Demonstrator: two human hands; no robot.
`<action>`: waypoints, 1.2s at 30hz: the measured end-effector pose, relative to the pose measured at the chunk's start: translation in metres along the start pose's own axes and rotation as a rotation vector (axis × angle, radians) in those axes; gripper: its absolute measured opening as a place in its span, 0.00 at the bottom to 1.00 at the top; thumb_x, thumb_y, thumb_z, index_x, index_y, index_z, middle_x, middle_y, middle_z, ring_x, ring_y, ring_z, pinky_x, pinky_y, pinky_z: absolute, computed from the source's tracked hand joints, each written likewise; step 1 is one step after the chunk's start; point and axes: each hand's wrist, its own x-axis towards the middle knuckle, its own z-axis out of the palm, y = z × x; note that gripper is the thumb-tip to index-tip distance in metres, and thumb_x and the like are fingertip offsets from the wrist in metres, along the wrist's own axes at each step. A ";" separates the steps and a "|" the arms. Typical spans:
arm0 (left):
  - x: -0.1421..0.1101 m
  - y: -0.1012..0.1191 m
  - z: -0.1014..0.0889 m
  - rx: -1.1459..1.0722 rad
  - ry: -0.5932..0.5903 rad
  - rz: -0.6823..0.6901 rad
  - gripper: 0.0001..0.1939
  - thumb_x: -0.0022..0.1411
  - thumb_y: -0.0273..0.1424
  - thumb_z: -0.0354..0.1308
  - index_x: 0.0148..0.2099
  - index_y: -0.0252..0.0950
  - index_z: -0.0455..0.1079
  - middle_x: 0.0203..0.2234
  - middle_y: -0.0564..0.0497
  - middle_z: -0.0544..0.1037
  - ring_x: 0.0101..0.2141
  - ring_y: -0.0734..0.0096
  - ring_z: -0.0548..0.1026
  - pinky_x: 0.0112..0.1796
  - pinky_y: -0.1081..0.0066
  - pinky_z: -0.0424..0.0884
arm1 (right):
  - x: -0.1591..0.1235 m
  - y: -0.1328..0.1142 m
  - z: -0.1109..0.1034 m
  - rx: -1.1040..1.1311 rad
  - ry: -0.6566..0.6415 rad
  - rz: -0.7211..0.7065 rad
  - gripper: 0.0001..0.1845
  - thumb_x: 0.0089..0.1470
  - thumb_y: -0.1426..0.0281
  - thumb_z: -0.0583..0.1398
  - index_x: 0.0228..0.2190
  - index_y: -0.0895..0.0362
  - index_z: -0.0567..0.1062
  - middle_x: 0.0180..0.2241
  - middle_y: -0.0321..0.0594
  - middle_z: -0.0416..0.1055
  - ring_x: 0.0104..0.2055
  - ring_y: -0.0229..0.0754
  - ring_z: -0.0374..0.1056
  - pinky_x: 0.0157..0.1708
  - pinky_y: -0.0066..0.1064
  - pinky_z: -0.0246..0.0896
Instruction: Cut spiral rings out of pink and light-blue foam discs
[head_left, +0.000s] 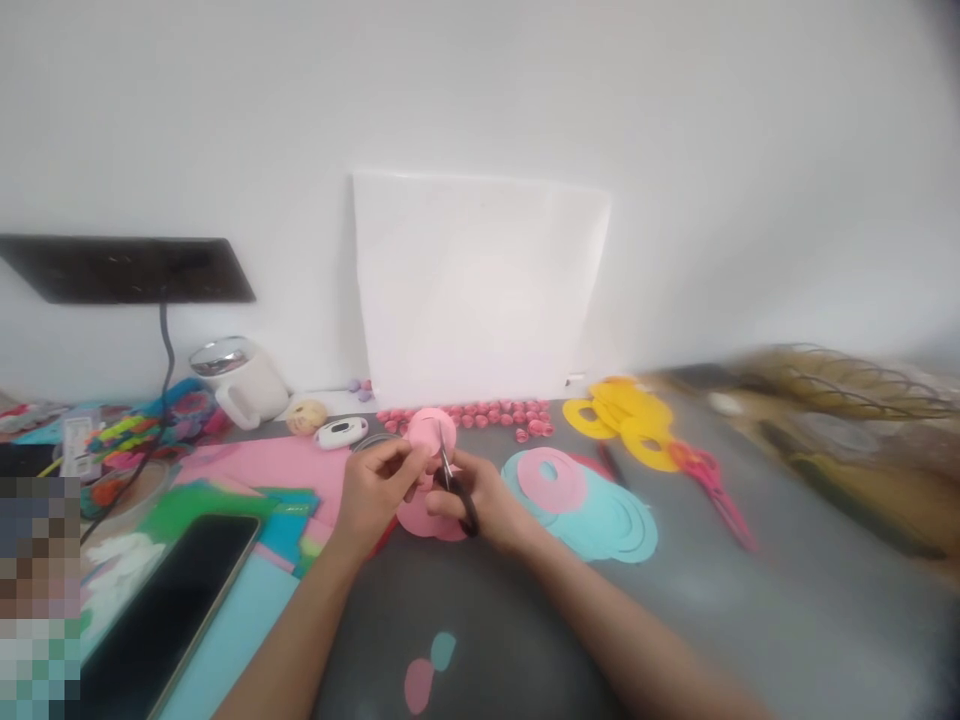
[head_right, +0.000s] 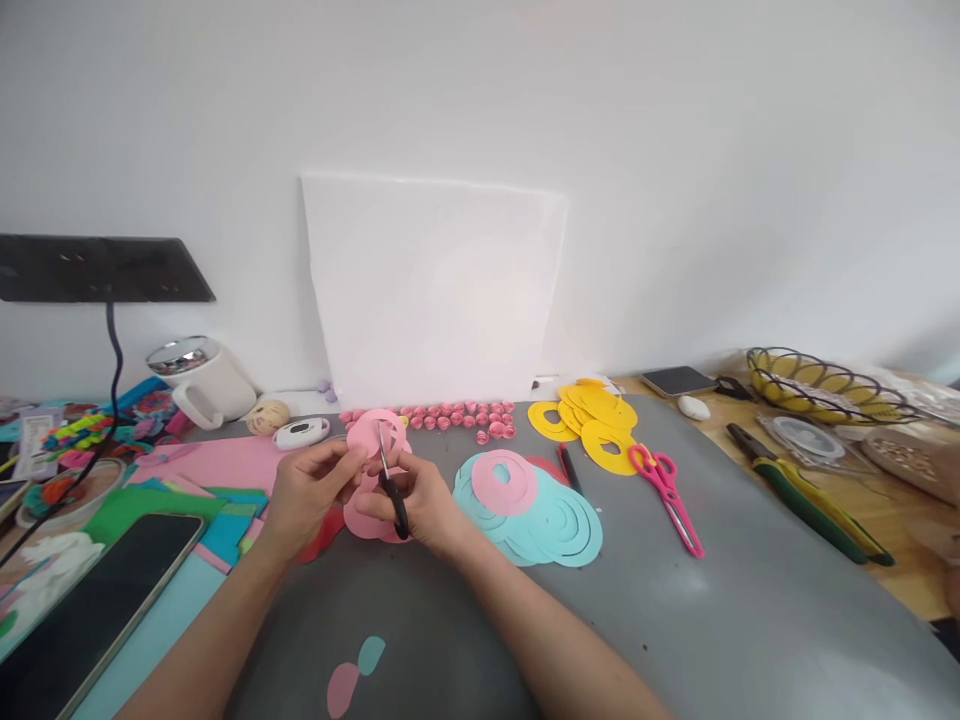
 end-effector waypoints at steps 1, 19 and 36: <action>0.000 0.000 0.000 -0.004 0.008 0.002 0.14 0.56 0.35 0.58 0.22 0.35 0.68 0.14 0.57 0.66 0.16 0.81 0.62 0.18 0.77 0.60 | 0.000 0.001 -0.001 0.003 0.000 0.006 0.27 0.36 0.57 0.69 0.37 0.59 0.72 0.20 0.29 0.60 0.24 0.33 0.53 0.25 0.26 0.50; 0.002 -0.007 -0.001 -0.114 0.144 0.012 0.13 0.57 0.36 0.59 0.24 0.35 0.68 0.14 0.57 0.65 0.16 0.80 0.61 0.18 0.76 0.58 | -0.002 0.002 0.000 0.020 0.061 0.131 0.26 0.33 0.57 0.71 0.31 0.58 0.69 0.18 0.30 0.64 0.21 0.35 0.64 0.22 0.26 0.60; 0.001 0.000 -0.003 0.063 -0.012 -0.007 0.15 0.56 0.37 0.58 0.22 0.34 0.68 0.12 0.58 0.62 0.16 0.80 0.59 0.18 0.77 0.57 | 0.000 -0.003 0.002 0.046 0.013 0.056 0.32 0.30 0.59 0.72 0.36 0.58 0.69 0.19 0.27 0.62 0.20 0.30 0.54 0.19 0.22 0.48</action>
